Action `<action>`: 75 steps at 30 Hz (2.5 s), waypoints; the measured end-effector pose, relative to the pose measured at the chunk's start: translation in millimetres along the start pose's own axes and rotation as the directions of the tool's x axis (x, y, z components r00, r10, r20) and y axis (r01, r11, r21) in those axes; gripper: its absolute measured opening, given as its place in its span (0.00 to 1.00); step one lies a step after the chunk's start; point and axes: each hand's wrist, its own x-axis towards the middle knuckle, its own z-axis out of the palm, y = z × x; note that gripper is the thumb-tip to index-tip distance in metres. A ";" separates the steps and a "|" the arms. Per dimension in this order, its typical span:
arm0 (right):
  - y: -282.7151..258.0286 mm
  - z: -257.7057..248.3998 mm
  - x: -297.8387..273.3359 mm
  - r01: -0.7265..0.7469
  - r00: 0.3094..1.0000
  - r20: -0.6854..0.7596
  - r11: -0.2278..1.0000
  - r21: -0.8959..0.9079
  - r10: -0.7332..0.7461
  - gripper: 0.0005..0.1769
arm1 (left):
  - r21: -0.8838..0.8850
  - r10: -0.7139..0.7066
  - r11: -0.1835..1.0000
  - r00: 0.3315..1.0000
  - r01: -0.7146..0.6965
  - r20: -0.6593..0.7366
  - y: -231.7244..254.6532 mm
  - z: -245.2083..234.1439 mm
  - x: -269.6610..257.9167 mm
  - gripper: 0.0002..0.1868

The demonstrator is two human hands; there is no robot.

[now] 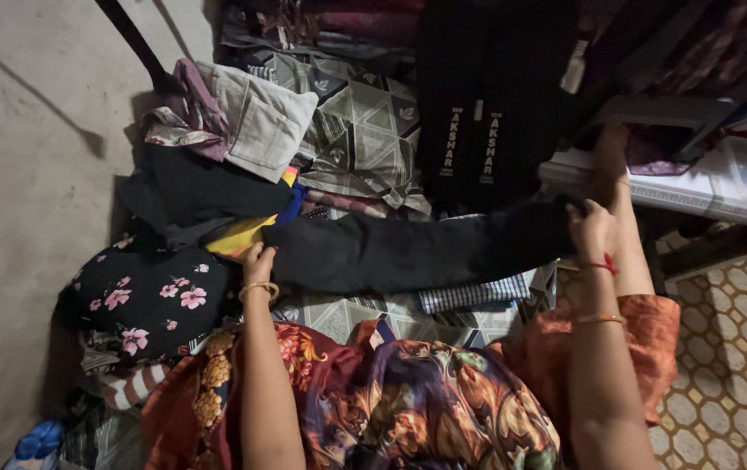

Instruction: The person folds clothes by picking them up from a pile on the floor, smoothing them out, and folding them into rectangular shapes.

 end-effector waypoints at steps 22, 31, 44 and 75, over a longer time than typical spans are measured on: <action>-246.0 18.4 -106.3 0.153 0.844 0.425 0.906 0.395 -0.327 0.17 | 0.285 0.060 0.958 0.997 -0.043 -0.050 1.0 2.7 -4.4 0.24; -205.1 -72.0 -53.1 0.073 0.973 0.175 0.919 0.387 -0.151 0.13 | 0.595 0.128 0.798 0.992 -0.093 -0.017 15.7 8.6 -28.3 0.38; -180.2 -90.6 -38.3 -0.045 0.961 0.271 0.937 0.347 -0.054 0.15 | 0.580 0.176 0.750 0.941 -0.318 0.288 59.7 298.1 -120.0 0.33; -103.1 124.9 -94.6 -0.636 0.409 0.910 0.738 0.225 0.074 0.42 | 0.495 -0.093 0.869 0.984 0.005 0.153 -33.3 207.8 -75.9 0.39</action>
